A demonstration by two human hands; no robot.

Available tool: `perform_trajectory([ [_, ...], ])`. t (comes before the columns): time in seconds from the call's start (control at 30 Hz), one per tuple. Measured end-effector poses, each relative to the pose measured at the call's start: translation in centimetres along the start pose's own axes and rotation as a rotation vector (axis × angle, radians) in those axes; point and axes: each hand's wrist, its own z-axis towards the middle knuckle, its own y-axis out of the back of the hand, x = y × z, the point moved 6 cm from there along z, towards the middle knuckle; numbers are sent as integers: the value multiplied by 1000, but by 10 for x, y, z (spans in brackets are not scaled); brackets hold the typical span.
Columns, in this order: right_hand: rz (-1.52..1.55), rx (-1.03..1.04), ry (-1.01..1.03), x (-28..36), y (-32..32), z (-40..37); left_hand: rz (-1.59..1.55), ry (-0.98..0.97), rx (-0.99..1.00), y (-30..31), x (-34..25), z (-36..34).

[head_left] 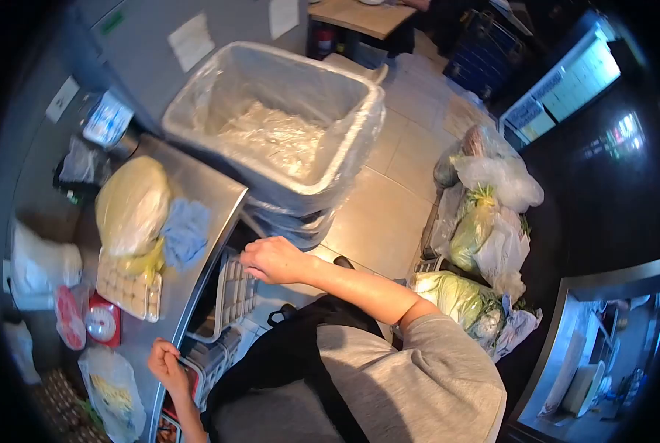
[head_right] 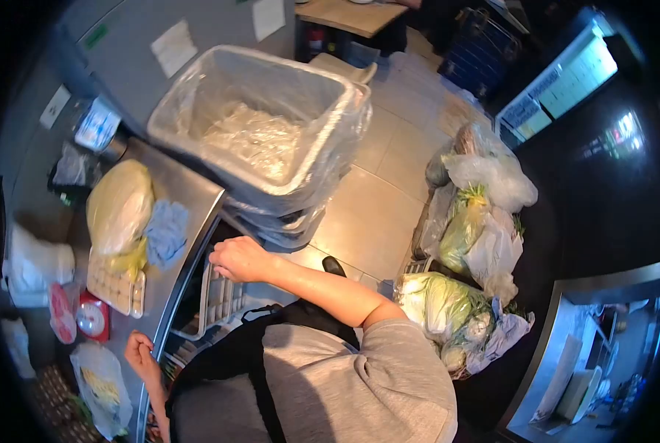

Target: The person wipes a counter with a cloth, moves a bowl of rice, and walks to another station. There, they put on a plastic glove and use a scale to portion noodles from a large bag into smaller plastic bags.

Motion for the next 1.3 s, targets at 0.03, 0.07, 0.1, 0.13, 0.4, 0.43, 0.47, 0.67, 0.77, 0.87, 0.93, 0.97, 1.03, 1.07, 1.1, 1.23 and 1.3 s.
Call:
perform_trajectory([
  [0.03, 20, -8, -44, -12, 9, -13, -50, -6, -4, -20, -15, 4],
  [0.07, 41, -11, -86, -24, 18, -26, -99, -8, -11, -38, -28, 8],
  [0.1, 62, -12, -136, -37, 29, -41, -155, -7, -40, -55, -39, 12],
  [0.13, 84, -10, -182, -51, 40, -56, -212, -5, -73, -73, -49, 17],
  [0.4, 279, -68, -400, -169, 109, -168, -192, -71, -205, -183, -140, 57],
  [0.43, 287, -62, -418, -180, 116, -175, -160, -83, -216, -192, -148, 60],
  [0.47, 290, -31, -452, -191, 120, -179, -102, -31, -262, -199, -152, 62],
  [0.67, 278, 26, -424, -225, 147, -175, -52, 3, -137, -238, -167, 61],
  [0.77, 352, -10, -367, -233, 161, -164, 105, 34, -80, -253, -177, 57],
  [0.87, 366, 11, -273, -242, 170, -148, 247, 230, 77, -258, -146, 48],
  [0.93, 445, 67, -350, -253, 169, -138, 261, 292, 80, -256, -139, 35],
  [0.97, 483, 94, -390, -259, 169, -134, 257, 252, 70, -257, -137, 31],
  [1.03, 681, 55, -231, -280, 157, -129, 296, 351, 122, -258, -127, 23],
  [1.07, 801, 67, -148, -277, 157, -122, 321, 421, 125, -254, -127, 18],
  [1.1, 869, 99, -432, -286, 145, -125, 446, 381, 180, -253, -133, 18],
  [1.23, 916, 290, -718, -264, 146, -104, 484, 548, 100, -230, -140, 9],
  [1.3, 863, 461, -722, -249, 139, -94, 481, 547, 42, -216, -133, -4],
])
